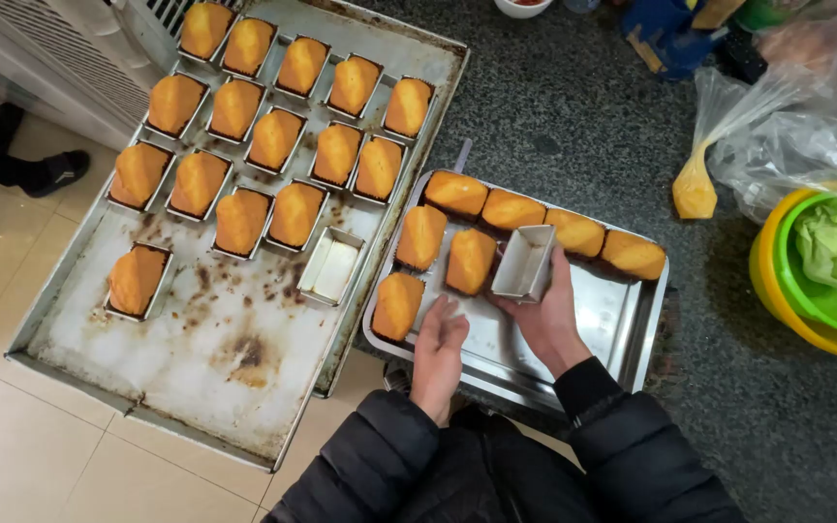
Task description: Removing baked cakes from individual molds and arranging them on a tray before placing the tray in a rack.
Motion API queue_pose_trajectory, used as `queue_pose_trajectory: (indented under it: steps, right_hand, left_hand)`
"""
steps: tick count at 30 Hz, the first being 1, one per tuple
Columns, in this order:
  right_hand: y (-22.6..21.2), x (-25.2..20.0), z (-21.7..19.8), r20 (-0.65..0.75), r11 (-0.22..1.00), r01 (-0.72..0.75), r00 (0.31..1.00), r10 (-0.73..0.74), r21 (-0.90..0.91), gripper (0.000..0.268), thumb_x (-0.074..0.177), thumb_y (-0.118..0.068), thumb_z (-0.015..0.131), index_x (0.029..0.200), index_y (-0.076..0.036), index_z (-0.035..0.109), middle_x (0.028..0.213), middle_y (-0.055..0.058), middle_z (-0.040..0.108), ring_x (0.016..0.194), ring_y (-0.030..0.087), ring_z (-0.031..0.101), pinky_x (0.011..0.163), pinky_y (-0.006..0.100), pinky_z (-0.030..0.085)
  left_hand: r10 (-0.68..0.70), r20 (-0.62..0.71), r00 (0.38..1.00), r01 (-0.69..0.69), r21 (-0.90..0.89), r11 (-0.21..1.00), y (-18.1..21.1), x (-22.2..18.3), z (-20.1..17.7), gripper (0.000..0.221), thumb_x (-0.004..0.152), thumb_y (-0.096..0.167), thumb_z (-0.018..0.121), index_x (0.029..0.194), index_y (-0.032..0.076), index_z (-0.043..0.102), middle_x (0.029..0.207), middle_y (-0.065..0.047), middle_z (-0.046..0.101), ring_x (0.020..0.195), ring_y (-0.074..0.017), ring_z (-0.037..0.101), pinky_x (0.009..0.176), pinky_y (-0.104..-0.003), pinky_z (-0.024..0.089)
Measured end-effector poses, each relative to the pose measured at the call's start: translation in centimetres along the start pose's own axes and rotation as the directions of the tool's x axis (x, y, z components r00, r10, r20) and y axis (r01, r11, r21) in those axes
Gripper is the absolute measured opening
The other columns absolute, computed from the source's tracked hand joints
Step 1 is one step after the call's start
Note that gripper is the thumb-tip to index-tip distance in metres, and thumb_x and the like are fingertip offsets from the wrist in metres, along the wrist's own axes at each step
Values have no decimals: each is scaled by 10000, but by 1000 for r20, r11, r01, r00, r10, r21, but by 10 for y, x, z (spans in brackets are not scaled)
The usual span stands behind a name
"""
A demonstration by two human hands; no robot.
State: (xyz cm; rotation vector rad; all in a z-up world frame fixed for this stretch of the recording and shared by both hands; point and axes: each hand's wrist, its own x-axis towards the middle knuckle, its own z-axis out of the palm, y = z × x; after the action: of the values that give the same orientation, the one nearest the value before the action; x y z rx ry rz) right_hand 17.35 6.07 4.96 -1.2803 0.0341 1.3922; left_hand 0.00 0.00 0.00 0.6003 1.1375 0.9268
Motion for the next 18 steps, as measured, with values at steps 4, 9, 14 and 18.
queue_pose_trajectory:
  steps: [4,9,14,18]
  right_hand:
    - [2,12,-1,30,1000,0,1000,0,3,646,1112,-675,491,1572,-238,617,1502,23,770,1234,278,786,1017,702,615]
    - [-7,0,11,49,997,-43,998,40,60,618,1084,-671,546,1490,-231,703,1445,31,802,1192,270,797,978,595,663]
    - [-5,3,13,67,994,-58,996,52,87,638,1086,-650,541,1519,-203,677,1463,38,791,1195,277,801,1056,648,644]
    - [0,13,11,76,993,-51,996,43,107,636,1080,-650,571,1500,-186,679,1429,40,800,1174,266,801,1064,639,653]
  left_hand:
    - [-42,27,999,44,-103,994,0,0,5,865,1066,-25,663,1810,7,224,1633,-273,545,1465,-347,629,1242,-479,548]
    - [3,85,996,0,-43,999,-4,11,7,864,1074,-39,611,1822,4,181,1727,-249,422,1564,-362,548,1281,-505,493]
    - [-37,129,991,28,74,997,17,12,7,872,1129,9,560,1842,32,58,1801,-245,313,1611,-363,480,1343,-547,401]
    - [-59,135,989,37,160,986,22,17,9,911,1130,40,588,1845,52,24,1828,-231,271,1609,-341,491,1350,-549,406]
